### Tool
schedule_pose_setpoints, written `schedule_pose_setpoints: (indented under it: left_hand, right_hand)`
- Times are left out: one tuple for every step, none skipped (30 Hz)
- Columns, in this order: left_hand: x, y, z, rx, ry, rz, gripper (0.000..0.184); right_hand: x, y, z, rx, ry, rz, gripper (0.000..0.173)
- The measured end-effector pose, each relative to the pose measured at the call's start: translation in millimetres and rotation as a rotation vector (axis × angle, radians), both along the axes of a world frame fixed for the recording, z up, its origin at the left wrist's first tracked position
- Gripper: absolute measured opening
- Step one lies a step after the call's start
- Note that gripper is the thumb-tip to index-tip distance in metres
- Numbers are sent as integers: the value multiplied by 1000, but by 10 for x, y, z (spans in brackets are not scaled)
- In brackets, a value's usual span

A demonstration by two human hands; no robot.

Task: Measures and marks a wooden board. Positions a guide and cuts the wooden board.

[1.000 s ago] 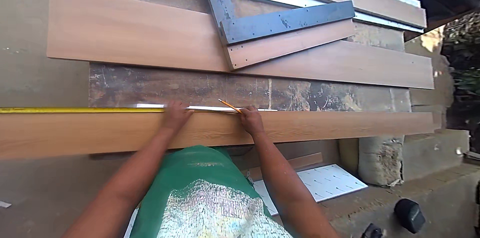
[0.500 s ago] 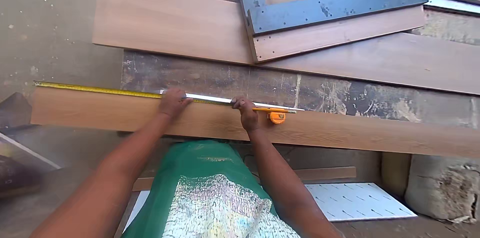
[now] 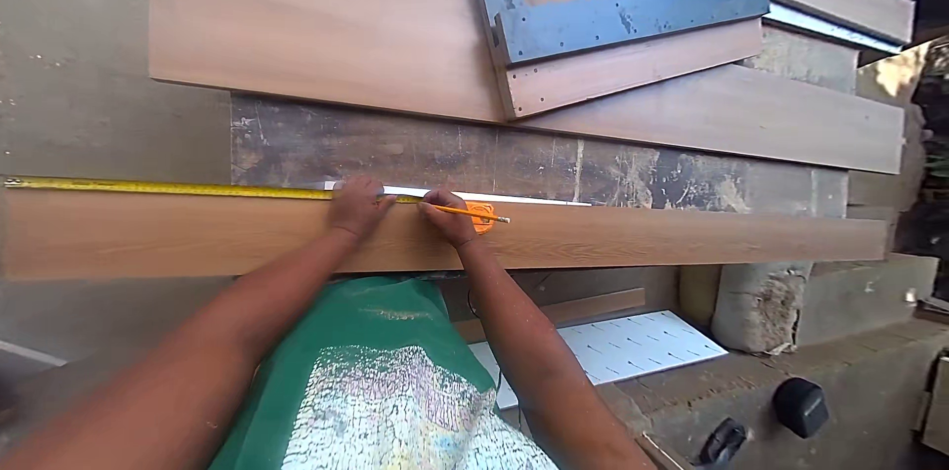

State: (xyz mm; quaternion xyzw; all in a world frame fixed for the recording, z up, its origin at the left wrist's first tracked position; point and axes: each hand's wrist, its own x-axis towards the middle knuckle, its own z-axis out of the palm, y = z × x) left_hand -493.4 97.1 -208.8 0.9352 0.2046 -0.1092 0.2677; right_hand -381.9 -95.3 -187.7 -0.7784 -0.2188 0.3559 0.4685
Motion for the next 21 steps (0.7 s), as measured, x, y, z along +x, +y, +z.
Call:
schedule_pose_setpoints:
  left_hand:
    - [8, -1, 3, -1, 2, 1, 46]
    - [6, -4, 2, 0, 3, 0, 45]
    - [-2, -9, 8, -1, 5, 0, 45]
    - [-2, -5, 17, 0, 9, -3, 44]
    - [6, 5, 28, -1, 17, -9, 42]
    - [8, 10, 34, -7, 22, -15, 41]
    - [4, 11, 31, -14, 19, -22, 40]
    - [-5, 15, 30, -25, 9, -26, 38]
    - [-20, 22, 39, -40, 6, -30, 37]
    - [-31, 27, 43, -52, 2, -32, 35]
    - [-35, 32, 45, -60, -2, -34, 34]
    - [-38, 37, 46, -68, -10, -39, 32]
    - [-40, 46, 45, -72, -10, -49, 30]
    - [-47, 54, 43, -79, -16, -57, 29]
    - [-56, 62, 35, -82, -24, -65, 28]
    - [-65, 71, 25, -84, -29, -71, 27]
    - [-72, 79, 27, -90, -30, -75, 27]
    - [-79, 85, 29, -97, -32, -79, 27]
    - [-82, 90, 27, -99, -36, -84, 27]
    - [-86, 94, 27, -103, -44, -90, 27]
    - [-90, 100, 30, -112, -54, -95, 27]
  right_hand:
    - [0, 2, 5, -16, -22, 10, 10]
    - [-6, 2, 13, -31, -32, 21, 10]
    - [-14, -2, 20, -44, -30, 37, 11]
    - [-13, -1, 18, -52, -26, 52, 13]
    - [-11, 3, 6, -51, -25, 57, 16]
    - [-14, 1, -5, -45, -22, 54, 18]
    - [-16, -5, -11, -42, -19, 52, 19]
    - [-21, -3, -3, -45, -23, 56, 18]
    - [-35, 8, 19, -56, -41, 64, 16]
    - [-52, 24, 43, -77, -65, 70, 14]
    - [-67, 41, 65, -100, -91, 76, 13]
    - [-80, 59, 85, -124, -111, 82, 12]
    - [-83, 71, 71, -142, -128, 88, 12]
    - [-84, 83, 55, -156, -135, 95, 13]
    - [-87, 96, 46, -165, -137, 102, 13]
    - [-93, 114, 47, -171, -136, 108, 14]
    - [-104, 135, 54, -172, -134, 110, 14]
    - [-118, 154, 58, -169, -135, 108, 14]
    - [-129, 167, 60, -166, -139, 105, 13]
    - [-140, 175, 59, -168, -146, 102, 14]
    - [-147, 181, 56, -170, -154, 98, 14]
